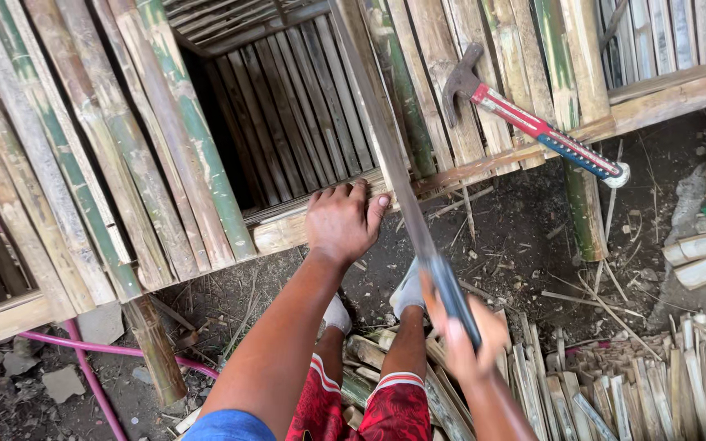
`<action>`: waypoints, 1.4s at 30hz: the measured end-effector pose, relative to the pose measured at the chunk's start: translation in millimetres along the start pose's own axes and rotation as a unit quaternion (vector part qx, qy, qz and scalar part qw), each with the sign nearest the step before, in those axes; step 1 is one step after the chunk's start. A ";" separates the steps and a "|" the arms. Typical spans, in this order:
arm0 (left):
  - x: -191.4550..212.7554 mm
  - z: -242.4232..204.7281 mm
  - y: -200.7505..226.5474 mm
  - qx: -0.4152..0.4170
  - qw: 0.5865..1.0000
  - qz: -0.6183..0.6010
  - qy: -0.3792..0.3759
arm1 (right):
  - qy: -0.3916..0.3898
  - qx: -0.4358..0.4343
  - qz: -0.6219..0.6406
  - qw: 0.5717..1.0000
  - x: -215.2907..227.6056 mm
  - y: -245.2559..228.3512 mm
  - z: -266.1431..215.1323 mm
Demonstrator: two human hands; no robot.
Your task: The person assembles a bamboo frame by hammering nails into joints and sawing bamboo strips to fit. They repeatedly position strips, drive nails with a hammer, and use a hand saw to trim excess length, working on a partially built bamboo structure.
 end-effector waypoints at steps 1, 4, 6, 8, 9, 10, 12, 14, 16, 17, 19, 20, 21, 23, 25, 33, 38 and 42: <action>-0.5 -0.9 -0.4 0.003 1.000 0.003 -0.006 | -0.002 -0.011 0.036 0.999 -13.4 0.2 18.3; 3.7 1.7 -0.3 0.003 1.000 -0.007 0.004 | -0.014 0.066 0.034 0.997 -16.2 -22.1 27.0; 7.2 2.1 1.7 -0.011 1.000 -0.010 0.019 | -0.005 -0.017 -0.028 0.999 4.9 -26.4 -3.0; 11.7 1.8 2.2 -0.018 0.999 -0.001 0.029 | 0.000 -0.063 -0.015 0.998 29.4 -37.6 -39.0; 11.9 0.2 1.7 -0.017 1.000 0.001 0.026 | -0.040 -0.068 0.003 0.997 35.1 -42.6 -52.9; 11.4 0.2 1.9 -0.015 1.000 0.003 0.023 | -0.081 -0.073 0.021 0.994 30.1 -40.2 -58.5; 10.5 6.4 -0.2 -0.004 1.000 -0.001 0.017 | -0.021 -0.049 -0.014 0.998 29.2 -31.5 -46.2; 4.0 -7.3 1.9 0.016 1.000 -0.026 -0.005 | 0.001 -0.054 -0.018 0.998 14.0 -22.8 -31.0; 9.0 3.9 0.2 -0.007 1.000 -0.002 0.024 | 0.002 -0.031 0.037 0.999 -6.9 -14.2 4.3; 10.6 5.7 0.8 -0.017 0.999 0.005 0.031 | 0.005 -0.025 0.066 0.997 -11.1 -18.5 15.3; 4.8 -1.3 -0.2 -0.010 1.000 0.005 0.011 | 0.000 -0.038 0.076 0.996 -8.3 -33.2 16.5; 0.1 -12.7 2.4 -0.006 1.000 0.003 -0.002 | -0.008 -0.056 0.056 0.997 -1.4 -44.9 6.9; 4.8 -5.5 1.3 -0.032 0.999 -0.002 0.025 | -0.011 -0.056 0.043 0.997 -0.7 -52.0 15.3; 14.0 -1.9 3.3 -0.080 0.994 -0.012 0.076 | 0.018 -0.028 0.069 0.997 16.7 -80.5 19.6; 15.8 -5.9 3.7 -0.093 0.990 -0.043 0.095 | 0.027 -0.025 0.036 0.999 34.8 -101.6 28.4; 38.3 -41.7 12.9 0.011 0.985 -0.106 0.133 | -0.033 0.112 -0.184 0.976 91.8 -143.7 168.2; 34.8 -84.1 29.3 0.116 0.980 -0.149 0.063 | -0.192 0.146 -0.431 0.870 75.8 -98.8 237.3; 20.0 -103.9 67.1 0.085 0.973 -0.209 0.041 | -0.243 0.057 -0.545 0.800 80.6 -53.2 244.2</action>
Point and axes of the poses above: each hand's wrist, its own z-axis towards the middle knuckle, its own x-axis out of the back of the hand, y = z × x, the point moved 6 cm from there along z, towards the middle knuckle, and after that the axes turned 5 degrees about -x, right-handed, at the moved point
